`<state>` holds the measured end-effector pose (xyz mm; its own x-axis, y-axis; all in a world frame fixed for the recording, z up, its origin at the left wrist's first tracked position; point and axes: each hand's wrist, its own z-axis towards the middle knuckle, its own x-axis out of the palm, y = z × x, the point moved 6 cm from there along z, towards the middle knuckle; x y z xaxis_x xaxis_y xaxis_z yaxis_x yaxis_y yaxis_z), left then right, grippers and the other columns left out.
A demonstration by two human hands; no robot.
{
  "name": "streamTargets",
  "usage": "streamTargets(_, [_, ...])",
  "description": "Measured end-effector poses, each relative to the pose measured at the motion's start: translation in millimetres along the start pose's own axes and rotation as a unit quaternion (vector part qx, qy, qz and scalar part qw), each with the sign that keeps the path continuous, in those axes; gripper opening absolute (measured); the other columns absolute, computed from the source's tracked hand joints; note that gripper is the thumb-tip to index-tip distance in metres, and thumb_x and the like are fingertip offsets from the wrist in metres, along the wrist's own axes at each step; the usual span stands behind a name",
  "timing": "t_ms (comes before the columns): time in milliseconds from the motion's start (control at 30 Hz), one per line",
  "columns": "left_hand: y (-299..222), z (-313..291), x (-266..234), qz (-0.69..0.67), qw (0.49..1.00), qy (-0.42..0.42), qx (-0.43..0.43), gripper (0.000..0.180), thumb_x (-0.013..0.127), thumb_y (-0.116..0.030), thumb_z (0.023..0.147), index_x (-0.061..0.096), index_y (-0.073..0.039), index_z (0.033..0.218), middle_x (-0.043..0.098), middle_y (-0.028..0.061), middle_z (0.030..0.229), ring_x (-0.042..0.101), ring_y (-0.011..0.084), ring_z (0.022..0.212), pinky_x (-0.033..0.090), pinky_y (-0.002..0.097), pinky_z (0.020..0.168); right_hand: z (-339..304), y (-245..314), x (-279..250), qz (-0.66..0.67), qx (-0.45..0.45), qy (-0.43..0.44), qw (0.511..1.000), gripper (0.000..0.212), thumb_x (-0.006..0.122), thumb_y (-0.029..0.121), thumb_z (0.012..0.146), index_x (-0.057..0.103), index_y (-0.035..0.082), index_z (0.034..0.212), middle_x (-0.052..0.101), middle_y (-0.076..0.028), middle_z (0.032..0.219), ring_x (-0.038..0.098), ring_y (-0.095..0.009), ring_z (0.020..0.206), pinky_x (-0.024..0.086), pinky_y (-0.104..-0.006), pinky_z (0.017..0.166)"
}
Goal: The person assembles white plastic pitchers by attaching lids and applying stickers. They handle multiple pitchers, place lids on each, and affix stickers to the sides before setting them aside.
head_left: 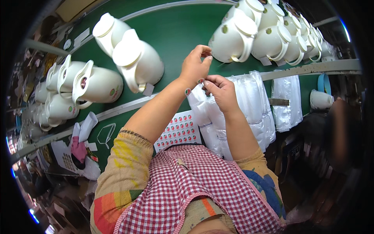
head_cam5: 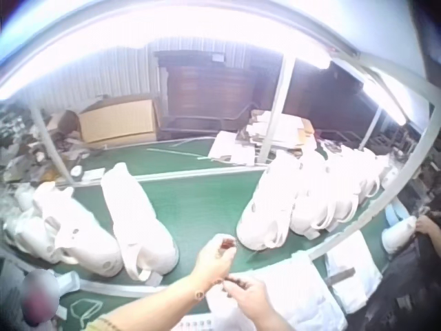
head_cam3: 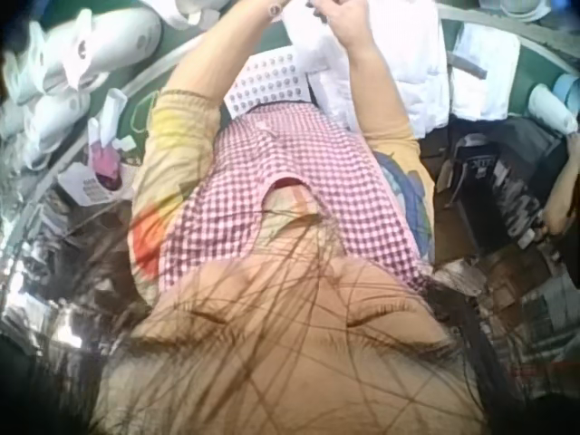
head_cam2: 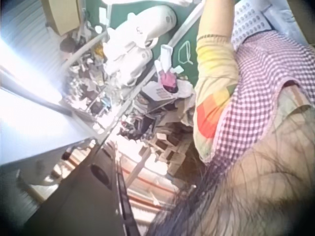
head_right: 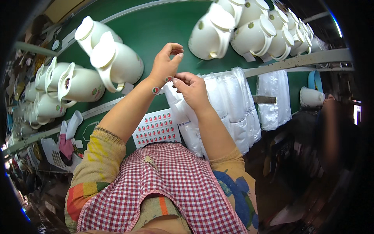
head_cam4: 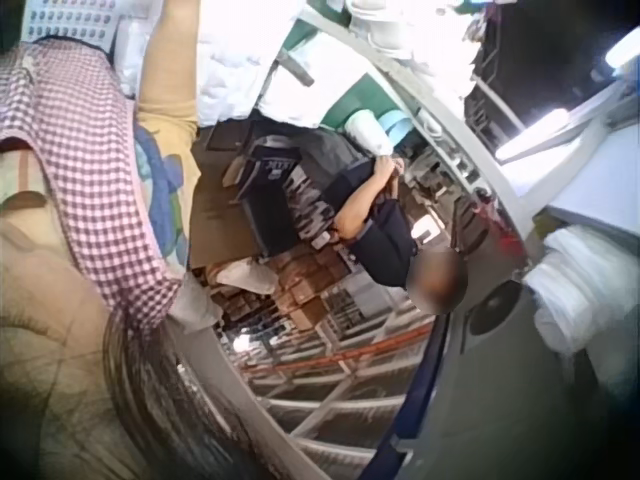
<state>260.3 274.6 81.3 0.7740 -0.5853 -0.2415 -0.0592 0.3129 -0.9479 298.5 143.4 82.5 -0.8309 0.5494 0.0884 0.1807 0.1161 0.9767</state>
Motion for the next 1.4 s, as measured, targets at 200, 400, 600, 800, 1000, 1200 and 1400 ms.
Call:
streamTargets(200, [-10, -28, -45, 0.067, 0.998, -0.010, 0.008, 0.022, 0.061, -0.007, 0.084, 0.060, -0.005, 0.106, 0.067, 0.0093, 0.100, 0.064, 0.0218, 0.095, 0.050, 0.0330, 0.085, -9, -5, 37, -0.032, -0.004, 0.045, 0.998, 0.008, 0.067, 0.008, 0.086, 0.067, 0.000, 0.084, 0.065, -0.001, 0.075, 0.054, -0.005, 0.065, 0.043, -0.0211, 0.057])
streamTargets(400, [-42, -75, -130, 0.169, 0.928, -0.139, 0.300, 0.020, 0.064, 0.005, 0.081, 0.063, -0.004, 0.100, 0.067, 0.0113, 0.090, 0.066, 0.0248, 0.079, 0.053, 0.0317, 0.070, -29, -11, 68, -0.111, -0.019, 0.095, 0.989, 0.008, 0.066, 0.007, 0.082, 0.067, -0.001, 0.081, 0.059, 0.002, 0.068, 0.049, -0.004, 0.061, 0.039, -0.0206, 0.056])
streamTargets(600, [53, -127, -208, -0.020, 0.994, -0.053, -0.095, 0.021, 0.053, -0.017, 0.095, 0.055, -0.002, 0.110, 0.061, 0.0056, 0.097, 0.056, 0.0154, 0.096, 0.045, 0.0309, 0.088, -29, -26, 58, -0.012, -0.042, 0.049, 0.998, 0.007, 0.065, 0.006, 0.086, 0.067, 0.001, 0.090, 0.061, 0.002, 0.076, 0.049, -0.004, 0.066, 0.042, -0.0203, 0.059])
streamTargets(800, [50, -77, -161, -0.264, 0.954, 0.030, -0.136, 0.020, 0.043, -0.016, 0.099, 0.050, -0.003, 0.112, 0.060, 0.0051, 0.093, 0.061, 0.0183, 0.089, 0.049, 0.0333, 0.083, -38, -51, 102, -0.012, 0.022, 0.197, 0.980, 0.006, 0.066, 0.008, 0.086, 0.066, 0.002, 0.087, 0.063, 0.000, 0.085, 0.054, -0.005, 0.072, 0.045, -0.0217, 0.065])
streamTargets(1000, [17, -20, -138, -0.317, 0.916, -0.045, -0.240, 0.017, 0.045, -0.013, 0.098, 0.051, -0.001, 0.107, 0.062, 0.0092, 0.089, 0.066, 0.0222, 0.085, 0.055, 0.0348, 0.077, -40, -54, 145, -0.136, -0.116, 0.276, 0.944, 0.009, 0.065, 0.013, 0.084, 0.062, 0.005, 0.082, 0.057, -0.020, 0.128, 0.058, -0.027, 0.114, 0.046, -0.0339, 0.090])
streamTargets(1200, [14, 11, -127, -0.302, 0.918, -0.028, -0.254, 0.022, 0.045, -0.011, 0.098, 0.049, 0.008, 0.108, 0.064, 0.0183, 0.099, 0.067, 0.0280, 0.091, 0.057, 0.0360, 0.076, 18, -52, 43, 0.043, -0.055, -0.102, 0.992, 0.006, 0.061, 0.011, 0.090, 0.060, 0.005, 0.088, 0.066, -0.005, 0.090, 0.059, -0.008, 0.076, 0.045, -0.0204, 0.062])
streamTargets(1400, [22, 30, -128, -0.342, 0.903, -0.095, -0.243, 0.020, 0.041, -0.007, 0.098, 0.043, 0.008, 0.111, 0.061, 0.0239, 0.105, 0.068, 0.0323, 0.089, 0.059, 0.0357, 0.069, 16, -88, 86, 0.155, 0.185, 0.008, 0.970, 0.012, 0.065, 0.018, 0.088, 0.063, 0.007, 0.087, 0.063, -0.003, 0.069, 0.058, -0.012, 0.056, 0.040, -0.0210, 0.049])
